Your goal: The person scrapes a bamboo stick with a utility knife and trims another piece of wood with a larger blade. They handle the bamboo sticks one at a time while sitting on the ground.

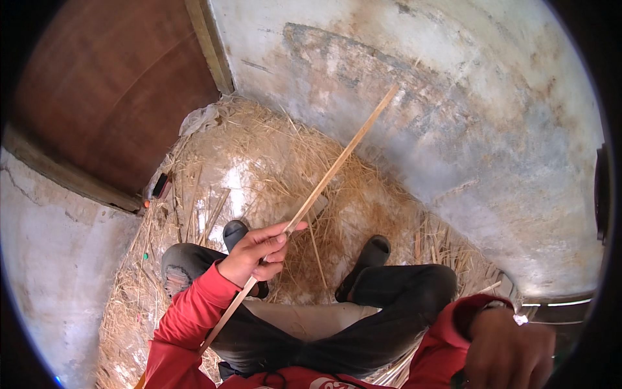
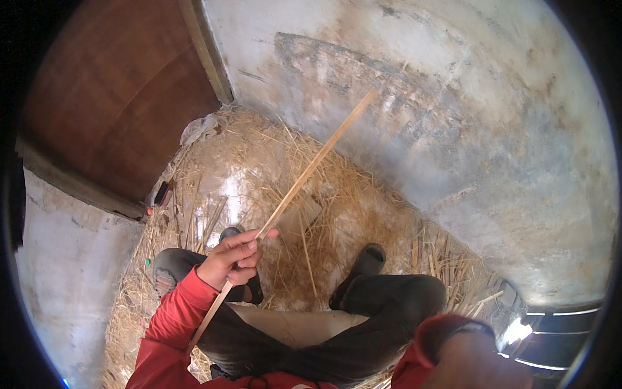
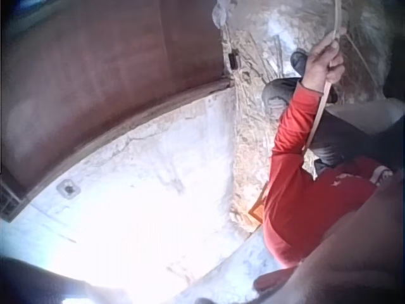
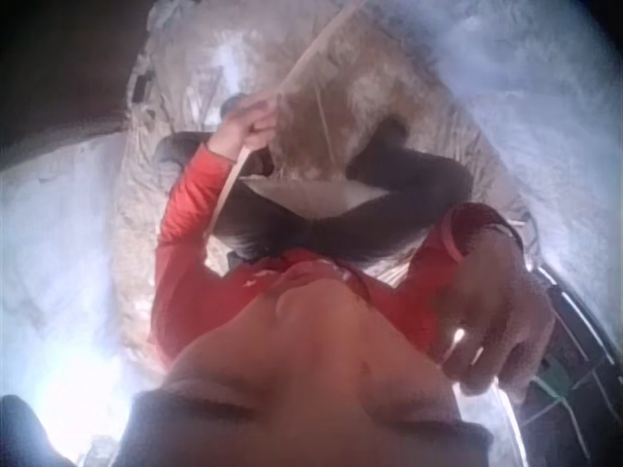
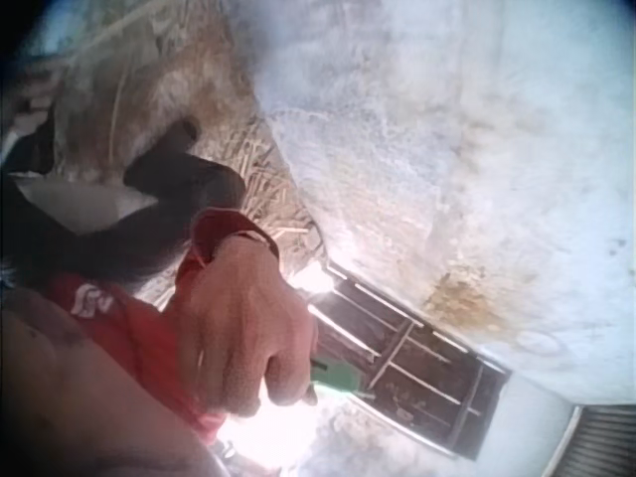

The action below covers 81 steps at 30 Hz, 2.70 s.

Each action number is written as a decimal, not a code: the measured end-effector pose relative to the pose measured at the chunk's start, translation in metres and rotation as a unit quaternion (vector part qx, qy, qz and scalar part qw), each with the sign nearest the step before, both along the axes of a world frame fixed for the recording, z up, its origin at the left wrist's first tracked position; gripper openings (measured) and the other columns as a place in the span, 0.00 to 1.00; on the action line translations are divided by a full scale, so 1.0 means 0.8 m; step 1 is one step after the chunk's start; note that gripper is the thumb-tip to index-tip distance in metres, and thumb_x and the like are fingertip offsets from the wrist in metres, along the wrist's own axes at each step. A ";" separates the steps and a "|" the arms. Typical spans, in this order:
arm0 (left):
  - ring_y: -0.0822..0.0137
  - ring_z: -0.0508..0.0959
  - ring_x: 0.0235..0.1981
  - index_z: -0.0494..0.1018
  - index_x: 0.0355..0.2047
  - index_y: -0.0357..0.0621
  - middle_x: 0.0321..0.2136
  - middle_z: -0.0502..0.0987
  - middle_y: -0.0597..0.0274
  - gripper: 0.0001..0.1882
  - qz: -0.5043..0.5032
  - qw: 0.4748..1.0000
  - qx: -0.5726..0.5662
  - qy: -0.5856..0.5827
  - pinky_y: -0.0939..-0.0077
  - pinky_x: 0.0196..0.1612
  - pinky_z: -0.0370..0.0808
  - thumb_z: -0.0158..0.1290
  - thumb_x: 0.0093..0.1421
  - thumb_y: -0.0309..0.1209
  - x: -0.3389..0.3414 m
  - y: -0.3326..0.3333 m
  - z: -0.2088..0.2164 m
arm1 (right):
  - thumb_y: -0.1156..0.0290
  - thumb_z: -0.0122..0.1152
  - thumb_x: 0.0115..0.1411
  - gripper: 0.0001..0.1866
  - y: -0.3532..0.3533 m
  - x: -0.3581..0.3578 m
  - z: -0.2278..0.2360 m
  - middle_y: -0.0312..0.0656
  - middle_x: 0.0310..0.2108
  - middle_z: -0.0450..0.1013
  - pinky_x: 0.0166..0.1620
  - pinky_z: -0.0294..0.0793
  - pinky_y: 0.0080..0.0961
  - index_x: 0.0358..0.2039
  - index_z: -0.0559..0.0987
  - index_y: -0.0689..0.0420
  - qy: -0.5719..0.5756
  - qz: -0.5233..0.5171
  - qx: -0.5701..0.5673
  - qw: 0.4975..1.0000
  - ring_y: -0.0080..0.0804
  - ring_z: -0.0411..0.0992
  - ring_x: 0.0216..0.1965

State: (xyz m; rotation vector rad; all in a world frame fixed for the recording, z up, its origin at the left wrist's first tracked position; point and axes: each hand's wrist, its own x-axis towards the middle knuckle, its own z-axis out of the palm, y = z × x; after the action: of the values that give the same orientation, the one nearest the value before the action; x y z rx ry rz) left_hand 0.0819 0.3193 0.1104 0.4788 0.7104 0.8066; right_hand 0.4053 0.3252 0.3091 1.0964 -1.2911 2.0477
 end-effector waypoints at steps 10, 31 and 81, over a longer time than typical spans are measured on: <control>0.82 0.51 0.16 0.61 0.72 0.43 0.24 0.56 0.73 0.25 0.001 1.000 -0.006 -0.010 0.86 0.17 0.49 0.42 0.77 0.30 0.012 0.001 0.011 | 0.69 0.53 0.71 0.16 0.056 -0.024 -0.049 0.53 0.33 0.78 0.36 0.81 0.42 0.24 0.72 0.57 0.015 -0.127 -0.271 0.954 0.43 0.80 0.31; 0.81 0.60 0.15 0.57 0.75 0.53 0.23 0.63 0.71 0.27 -0.083 0.993 0.070 0.055 0.85 0.17 0.57 0.42 0.79 0.37 0.044 0.011 -0.005 | 0.72 0.71 0.63 0.24 0.211 -0.036 -0.219 0.45 0.35 0.79 0.28 0.80 0.25 0.23 0.60 0.49 -0.401 -0.690 -0.207 0.566 0.29 0.82 0.29; 0.83 0.57 0.15 0.69 0.65 0.42 0.19 0.62 0.74 0.19 -0.068 0.977 0.106 0.170 0.84 0.18 0.55 0.44 0.78 0.30 -0.003 -0.039 -0.032 | 0.41 0.51 0.72 0.33 0.253 0.139 -0.266 0.37 0.13 0.64 0.26 0.65 0.29 0.29 0.83 0.61 -0.562 -0.745 -0.140 0.332 0.25 0.65 0.18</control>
State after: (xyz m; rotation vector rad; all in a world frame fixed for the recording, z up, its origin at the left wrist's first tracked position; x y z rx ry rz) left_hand 0.0795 0.2884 0.0849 0.8637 0.9002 0.6817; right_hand 0.5165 0.5278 0.0966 -1.6789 -1.2105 0.9003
